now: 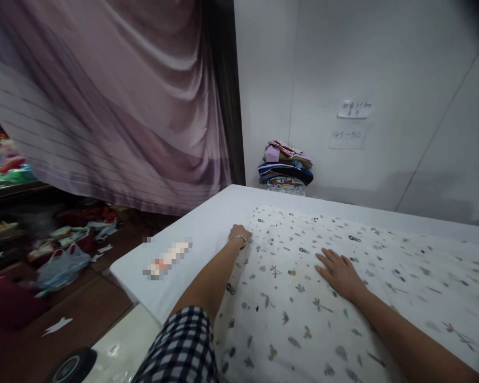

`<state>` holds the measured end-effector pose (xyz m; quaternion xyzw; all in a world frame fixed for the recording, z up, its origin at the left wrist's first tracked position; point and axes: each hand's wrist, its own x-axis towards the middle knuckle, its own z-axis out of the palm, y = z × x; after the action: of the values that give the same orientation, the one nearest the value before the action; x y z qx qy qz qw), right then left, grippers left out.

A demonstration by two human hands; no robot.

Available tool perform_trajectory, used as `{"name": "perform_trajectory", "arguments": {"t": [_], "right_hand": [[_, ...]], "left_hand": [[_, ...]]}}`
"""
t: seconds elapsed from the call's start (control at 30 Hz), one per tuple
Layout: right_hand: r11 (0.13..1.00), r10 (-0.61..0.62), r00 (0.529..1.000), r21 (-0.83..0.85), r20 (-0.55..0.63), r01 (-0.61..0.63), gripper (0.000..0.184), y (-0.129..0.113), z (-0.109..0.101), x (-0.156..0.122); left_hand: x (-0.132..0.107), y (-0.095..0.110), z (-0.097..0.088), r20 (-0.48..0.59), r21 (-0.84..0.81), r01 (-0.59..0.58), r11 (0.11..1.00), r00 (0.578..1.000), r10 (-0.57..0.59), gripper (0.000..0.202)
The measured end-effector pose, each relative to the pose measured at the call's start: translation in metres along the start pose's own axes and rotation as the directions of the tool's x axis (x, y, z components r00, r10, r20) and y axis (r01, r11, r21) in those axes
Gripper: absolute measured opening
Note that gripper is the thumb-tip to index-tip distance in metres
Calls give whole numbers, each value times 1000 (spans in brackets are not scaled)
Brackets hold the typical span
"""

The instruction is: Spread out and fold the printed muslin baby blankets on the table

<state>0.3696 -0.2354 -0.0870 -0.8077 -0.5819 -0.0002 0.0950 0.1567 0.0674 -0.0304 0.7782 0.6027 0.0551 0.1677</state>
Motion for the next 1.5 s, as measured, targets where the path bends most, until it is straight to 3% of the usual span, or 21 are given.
{"name": "perform_trajectory", "arguments": {"t": [0.2,0.33,0.53,0.63,0.8,0.97,1.1,1.27,1.5], "right_hand": [[998,14,993,64,117,-22,60,0,-8,8],[998,61,989,23,136,-65,61,-20,-22,7],[996,-92,991,32,98,89,57,-48,-21,-11],[993,-112,988,46,107,108,57,-45,-10,-15],[993,-118,993,7,22,118,58,-39,0,-15],[993,-122,987,15,107,121,61,-45,4,-17],[991,-135,987,22,88,133,60,-46,7,-18],[988,-138,985,77,107,131,59,-43,2,-16],[990,-107,990,102,88,98,60,-42,-9,-3]], "left_hand": [[4,-7,-7,-28,-12,23,1000,999,-23,33],[2,-11,-4,-46,-11,37,999,998,-38,33],[-3,-10,-3,-85,4,31,1000,996,-30,34],[-3,-9,-4,-85,22,32,999,996,-30,31],[4,-2,-2,-63,44,22,999,998,-19,35],[18,17,2,-85,61,9,998,996,-3,41],[33,34,6,-101,67,31,997,995,-24,44],[48,44,10,-126,73,35,997,992,-26,42],[59,37,15,-217,80,33,996,976,-15,34]]}}
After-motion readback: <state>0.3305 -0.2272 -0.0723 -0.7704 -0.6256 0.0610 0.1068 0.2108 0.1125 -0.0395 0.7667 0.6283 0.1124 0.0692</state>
